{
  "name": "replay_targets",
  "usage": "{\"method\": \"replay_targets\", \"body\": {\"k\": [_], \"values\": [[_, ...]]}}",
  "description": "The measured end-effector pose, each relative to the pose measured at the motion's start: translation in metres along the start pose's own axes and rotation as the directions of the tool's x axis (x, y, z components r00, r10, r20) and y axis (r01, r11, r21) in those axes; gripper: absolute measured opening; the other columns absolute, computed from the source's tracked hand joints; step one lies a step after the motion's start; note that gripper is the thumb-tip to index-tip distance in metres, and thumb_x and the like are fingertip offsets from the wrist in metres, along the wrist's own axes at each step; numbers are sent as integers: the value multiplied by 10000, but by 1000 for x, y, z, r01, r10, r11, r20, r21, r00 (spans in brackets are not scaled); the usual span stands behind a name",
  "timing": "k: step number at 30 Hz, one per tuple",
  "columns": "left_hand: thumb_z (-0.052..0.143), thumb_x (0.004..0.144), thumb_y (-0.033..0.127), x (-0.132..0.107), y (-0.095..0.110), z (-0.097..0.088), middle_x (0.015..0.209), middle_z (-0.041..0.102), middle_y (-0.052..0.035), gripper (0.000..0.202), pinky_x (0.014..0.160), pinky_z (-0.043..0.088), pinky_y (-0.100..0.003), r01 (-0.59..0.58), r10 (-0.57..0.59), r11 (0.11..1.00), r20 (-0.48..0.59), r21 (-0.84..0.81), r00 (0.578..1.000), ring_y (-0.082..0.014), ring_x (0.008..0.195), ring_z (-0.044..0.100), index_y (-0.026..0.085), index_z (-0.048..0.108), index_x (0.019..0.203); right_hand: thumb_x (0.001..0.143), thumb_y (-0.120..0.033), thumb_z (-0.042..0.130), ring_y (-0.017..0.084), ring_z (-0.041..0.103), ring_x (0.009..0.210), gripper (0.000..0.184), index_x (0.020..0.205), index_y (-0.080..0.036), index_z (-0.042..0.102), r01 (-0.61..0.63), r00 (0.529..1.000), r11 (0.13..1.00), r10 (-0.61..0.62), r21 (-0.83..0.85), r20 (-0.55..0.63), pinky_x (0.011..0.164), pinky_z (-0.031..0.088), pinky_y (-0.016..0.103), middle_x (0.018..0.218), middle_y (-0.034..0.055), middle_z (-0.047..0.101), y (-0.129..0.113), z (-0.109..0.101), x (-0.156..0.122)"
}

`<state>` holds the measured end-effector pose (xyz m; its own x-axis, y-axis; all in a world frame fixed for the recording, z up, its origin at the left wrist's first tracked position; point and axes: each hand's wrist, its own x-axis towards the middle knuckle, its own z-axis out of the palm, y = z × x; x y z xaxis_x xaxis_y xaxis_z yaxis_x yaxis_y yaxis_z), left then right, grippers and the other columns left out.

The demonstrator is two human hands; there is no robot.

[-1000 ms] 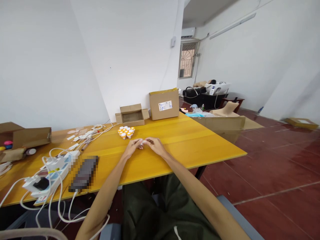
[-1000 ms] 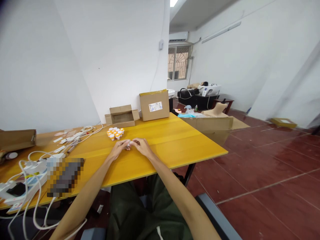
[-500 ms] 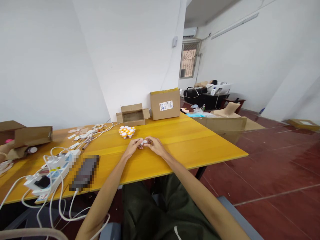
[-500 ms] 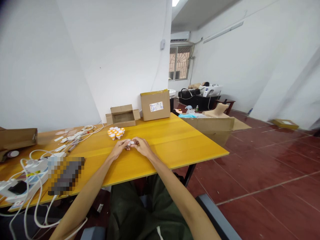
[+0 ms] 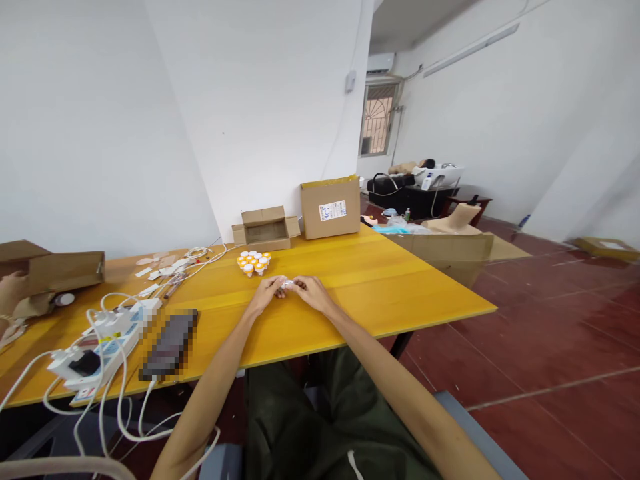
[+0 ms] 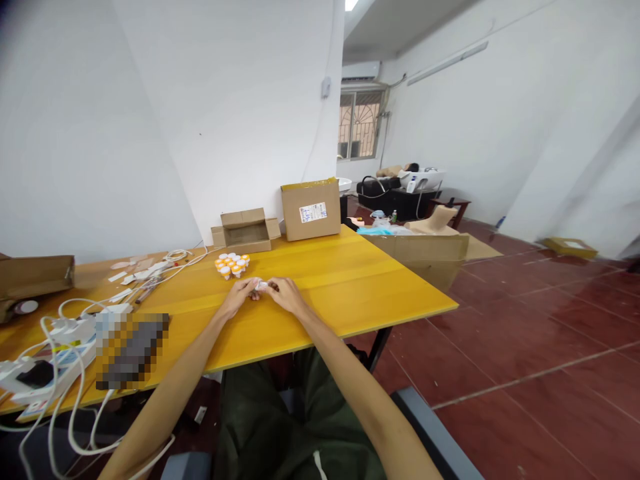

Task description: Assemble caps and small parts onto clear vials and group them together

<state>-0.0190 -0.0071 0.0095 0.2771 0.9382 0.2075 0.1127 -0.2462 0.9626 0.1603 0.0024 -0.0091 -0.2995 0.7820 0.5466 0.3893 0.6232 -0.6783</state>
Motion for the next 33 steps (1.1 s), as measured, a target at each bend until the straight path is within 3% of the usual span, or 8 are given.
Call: {"method": "replay_targets", "body": {"k": [5, 15, 26, 33], "values": [[634, 791, 630, 1, -2, 0, 621, 655, -8, 479, 569, 456, -250, 9, -9, 1000, -11, 17, 1000, -135, 559, 585, 155, 699, 785, 825, -369, 694, 164, 603, 662, 157, 802, -214, 710, 20, 1000, 1000, -20, 9, -13, 633, 449, 259, 744, 17, 705, 0, 2, 0], [605, 798, 656, 1, -2, 1, 621, 661, -23, 510, 546, 439, -250, 30, -29, 999, -30, 32, 999, -123, 521, 571, 156, 664, 715, 784, -226, 700, 178, 600, 768, 128, 912, -240, 688, 80, 996, 995, -77, 59, -47, 726, 490, 292, 856, 23, 656, 1, 1, 0], [629, 767, 673, -1, 8, 4, 542, 581, 14, 515, 532, 434, -245, -11, 12, 999, -17, 47, 1000, -112, 492, 526, 162, 666, 707, 822, -332, 669, 152, 577, 652, 126, 793, -211, 688, 11, 1000, 999, -10, 49, -21, 634, 444, 260, 741, 14, 678, -4, 1, 1], [615, 752, 699, 0, 8, 5, 547, 568, 24, 543, 508, 410, -232, -20, 20, 998, -5, 68, 1000, -99, 478, 497, 159, 652, 713, 848, -393, 623, 141, 542, 569, 209, 961, -219, 648, -46, 999, 991, 49, 128, -15, 587, 421, 250, 616, -46, 596, -4, 0, 0]]}}
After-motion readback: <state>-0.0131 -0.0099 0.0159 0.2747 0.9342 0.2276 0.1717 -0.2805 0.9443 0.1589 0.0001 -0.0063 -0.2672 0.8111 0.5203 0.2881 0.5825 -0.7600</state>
